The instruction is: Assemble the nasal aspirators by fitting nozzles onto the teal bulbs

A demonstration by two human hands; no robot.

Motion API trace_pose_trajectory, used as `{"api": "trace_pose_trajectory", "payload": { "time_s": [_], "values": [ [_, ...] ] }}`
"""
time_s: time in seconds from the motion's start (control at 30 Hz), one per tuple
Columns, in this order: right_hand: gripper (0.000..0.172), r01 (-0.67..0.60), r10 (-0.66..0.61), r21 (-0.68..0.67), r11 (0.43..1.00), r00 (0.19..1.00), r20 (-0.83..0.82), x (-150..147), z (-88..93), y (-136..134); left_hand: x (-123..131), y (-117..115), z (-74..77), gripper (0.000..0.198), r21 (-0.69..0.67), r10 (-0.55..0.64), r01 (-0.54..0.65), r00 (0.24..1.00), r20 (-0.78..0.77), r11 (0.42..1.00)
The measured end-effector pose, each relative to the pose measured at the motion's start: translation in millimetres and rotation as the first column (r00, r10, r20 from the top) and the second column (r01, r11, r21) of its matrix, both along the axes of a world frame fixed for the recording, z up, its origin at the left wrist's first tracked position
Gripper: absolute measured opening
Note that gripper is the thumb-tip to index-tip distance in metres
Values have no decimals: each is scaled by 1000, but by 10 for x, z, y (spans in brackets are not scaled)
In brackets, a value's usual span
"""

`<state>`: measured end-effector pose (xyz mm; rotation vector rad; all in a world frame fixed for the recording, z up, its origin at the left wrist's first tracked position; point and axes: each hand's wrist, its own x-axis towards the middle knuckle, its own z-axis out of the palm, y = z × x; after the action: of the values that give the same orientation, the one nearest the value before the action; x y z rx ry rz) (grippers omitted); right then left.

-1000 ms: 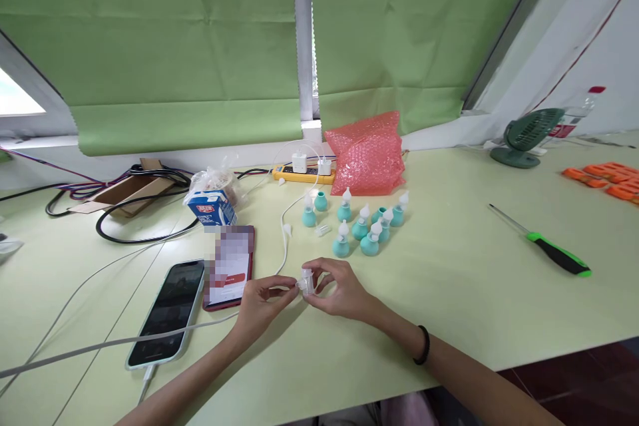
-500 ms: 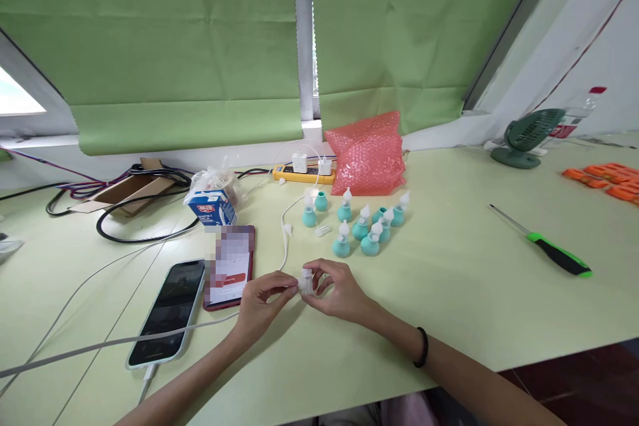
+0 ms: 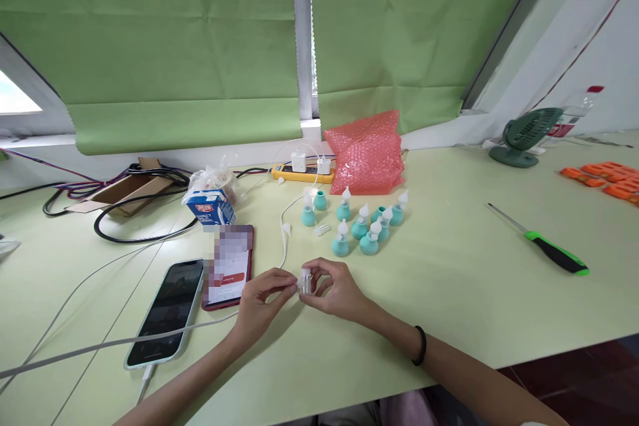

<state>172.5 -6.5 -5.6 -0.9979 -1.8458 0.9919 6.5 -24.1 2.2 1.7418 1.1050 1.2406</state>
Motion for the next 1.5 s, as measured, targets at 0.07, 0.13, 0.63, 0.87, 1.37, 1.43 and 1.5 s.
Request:
{"api": "trace_pose_trajectory", "payload": {
  "time_s": [0.07, 0.13, 0.63, 0.87, 1.37, 1.43, 1.5],
  "values": [
    [37, 0, 0, -14, 1000, 1000, -5, -4, -4, -1, 2, 0, 13, 11, 66, 16, -14, 999, -33, 998],
    [36, -6, 6, -20, 1000, 1000, -7, -7, -6, -3, 3, -3, 12, 10, 128, 19, -14, 999, -38, 992],
    [37, -9, 7, -41, 999, 999, -33, 0, -45, 0, -7, 0, -54, 8, 133, 4, 3, 999, -53, 991],
    [36, -13, 7, -133, 991, 999, -43, -5, -25, 2, -6, 4, -29, 10, 162, -10, 22, 997, -73, 986],
    [40, -95, -14, -368, 925, 959, -282, 21, -69, 59, -1, -40, -73, 26, 253, -44, 107, 969, -243, 961],
    [40, -60, -38, -352, 934, 963, -267, 17, -62, 50, 7, -49, -91, 27, 229, -53, 109, 970, -237, 967],
    [39, -42, -47, -335, 941, 966, -255, 15, -50, 41, 13, -61, -97, 27, 188, -63, 105, 974, -217, 977]
  ]
}}
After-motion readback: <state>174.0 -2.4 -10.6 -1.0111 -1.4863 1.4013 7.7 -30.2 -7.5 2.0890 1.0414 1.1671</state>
